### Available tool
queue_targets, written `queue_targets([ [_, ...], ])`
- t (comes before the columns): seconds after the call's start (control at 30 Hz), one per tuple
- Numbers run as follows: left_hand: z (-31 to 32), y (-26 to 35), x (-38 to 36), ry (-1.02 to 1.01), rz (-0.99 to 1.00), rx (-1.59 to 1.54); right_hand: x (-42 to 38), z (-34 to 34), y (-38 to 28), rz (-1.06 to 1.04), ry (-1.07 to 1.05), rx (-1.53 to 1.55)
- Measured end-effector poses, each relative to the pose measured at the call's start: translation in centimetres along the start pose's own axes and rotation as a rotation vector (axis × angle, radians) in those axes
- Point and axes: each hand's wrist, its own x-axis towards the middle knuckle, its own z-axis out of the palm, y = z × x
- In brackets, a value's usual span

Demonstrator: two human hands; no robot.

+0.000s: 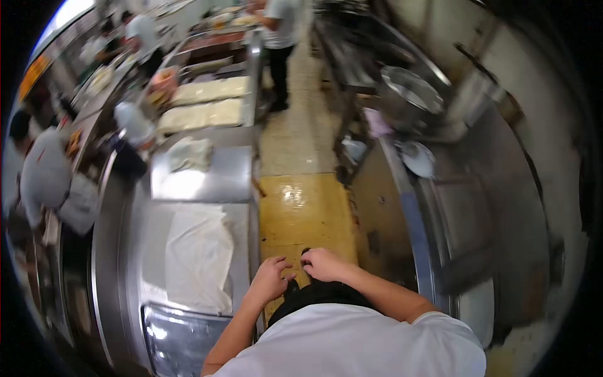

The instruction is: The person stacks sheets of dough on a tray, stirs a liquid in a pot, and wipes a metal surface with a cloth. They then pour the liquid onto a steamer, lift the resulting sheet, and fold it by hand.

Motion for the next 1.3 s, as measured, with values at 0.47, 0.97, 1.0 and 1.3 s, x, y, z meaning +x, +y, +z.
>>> queue_targets([
  [0.47, 14.0, 18.3, 1.7, -0.46, 0.45, 0.085, -28.3, 3.3, 8.5, 0.513, 0.495, 0.226],
  [0.97, 45.1, 45.5, -2.2, -0.839, 0.841, 0.071, -75.7, 13.7, 25.2, 1.34, 1.209, 0.154],
  [1.0, 47.2, 46.8, -1.9, -0.826, 0.881, 0.105, -77.8, 15.1, 26.4, 1.437, 1.23, 0.081],
  [1.3, 63.5, 54.8, 1.7, -0.541, 1.359, 0.437, -84.4, 19.7, 30.9, 1.7, 1.162, 0.156],
])
